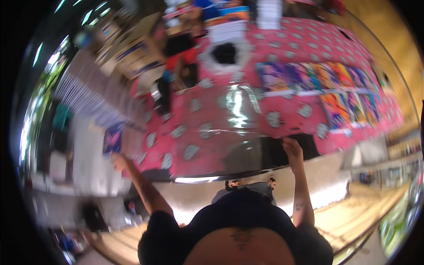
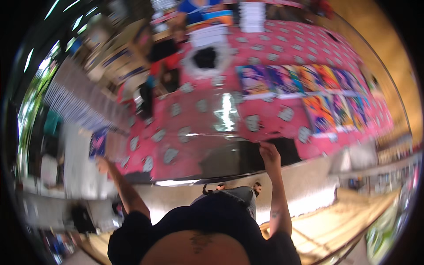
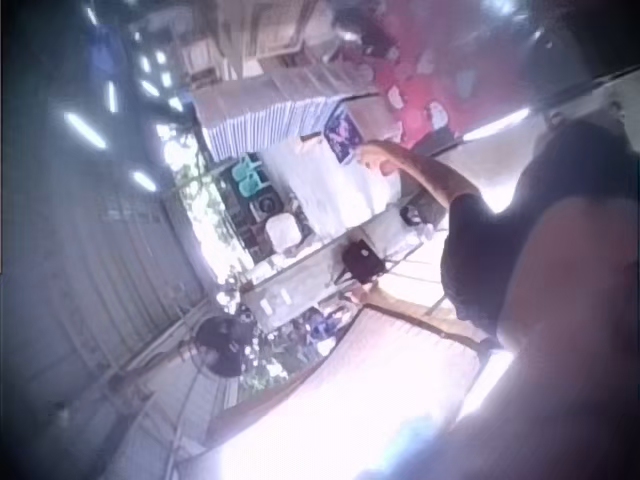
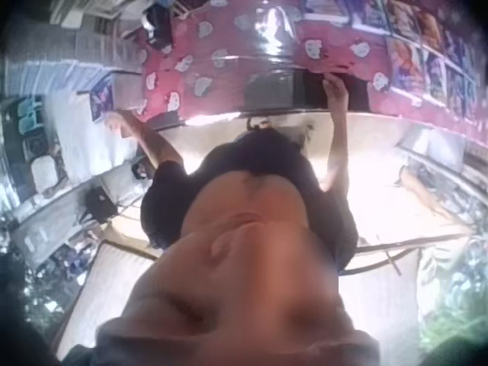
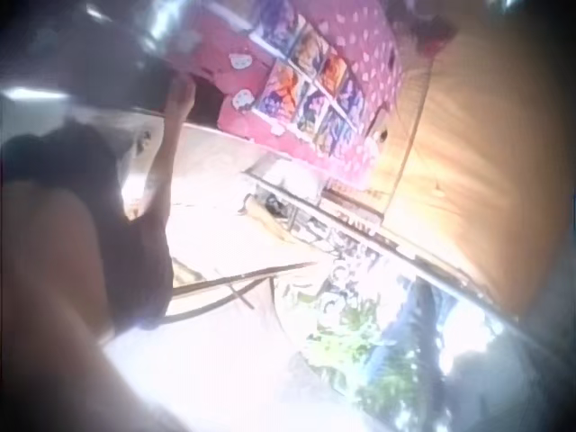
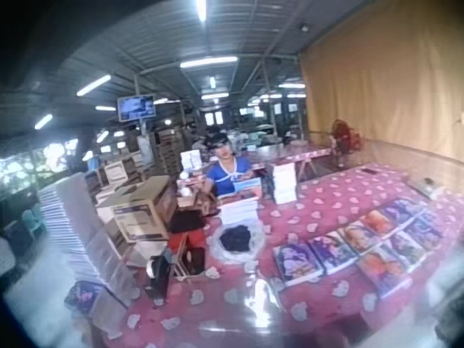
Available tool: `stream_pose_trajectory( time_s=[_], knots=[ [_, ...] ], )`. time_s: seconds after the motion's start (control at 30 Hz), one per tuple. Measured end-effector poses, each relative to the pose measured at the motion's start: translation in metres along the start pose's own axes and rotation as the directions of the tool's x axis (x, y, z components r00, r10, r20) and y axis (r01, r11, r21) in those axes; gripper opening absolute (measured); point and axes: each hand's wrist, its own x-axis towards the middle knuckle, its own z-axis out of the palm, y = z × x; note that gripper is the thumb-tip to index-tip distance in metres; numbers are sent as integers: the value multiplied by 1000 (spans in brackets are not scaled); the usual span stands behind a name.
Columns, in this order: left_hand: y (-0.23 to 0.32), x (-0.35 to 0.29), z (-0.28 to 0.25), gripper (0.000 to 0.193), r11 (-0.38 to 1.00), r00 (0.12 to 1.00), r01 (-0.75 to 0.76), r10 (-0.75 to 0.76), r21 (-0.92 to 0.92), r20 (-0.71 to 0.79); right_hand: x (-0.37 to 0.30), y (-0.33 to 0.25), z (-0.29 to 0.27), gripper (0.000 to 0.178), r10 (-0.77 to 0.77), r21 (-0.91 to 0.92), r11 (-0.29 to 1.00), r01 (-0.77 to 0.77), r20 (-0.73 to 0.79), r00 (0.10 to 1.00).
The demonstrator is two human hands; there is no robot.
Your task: The person sorts colored notebooks into a stack, places the stack into a plastic bag, and seals the bag using a tape dispenser.
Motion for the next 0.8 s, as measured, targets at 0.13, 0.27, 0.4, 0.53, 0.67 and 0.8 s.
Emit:
stream_pose_trajectory(
  time_s=[0.13,0.27,0.4,0.53,0.67,0.8],
  knots=[
    [138,-207,-102,57,550,990,-132,122,-825,-77,44,-6,-135,22,-101,-300,954,20,-255,962],
    [218,-453,-246,51,-310,573,-526,559,-792,-599,123,-43,-270,24,-299,-530,846,63,-372,879],
    [252,-729,-389,55,-647,139,-184,728,-740,-672,187,-75,-465,33,-441,-893,439,-102,-313,841],
    [269,-891,-484,68,-498,-303,219,783,-839,-544,199,-67,-569,45,-189,-962,34,-272,-273,943],
    [338,-957,-515,67,251,-518,527,853,-812,-72,221,-100,-526,40,140,-876,479,-59,9,990],
    [399,-986,-487,30,482,-575,691,818,-538,-6,274,-63,-608,43,-196,-915,399,-51,-140,971]
  ],
)
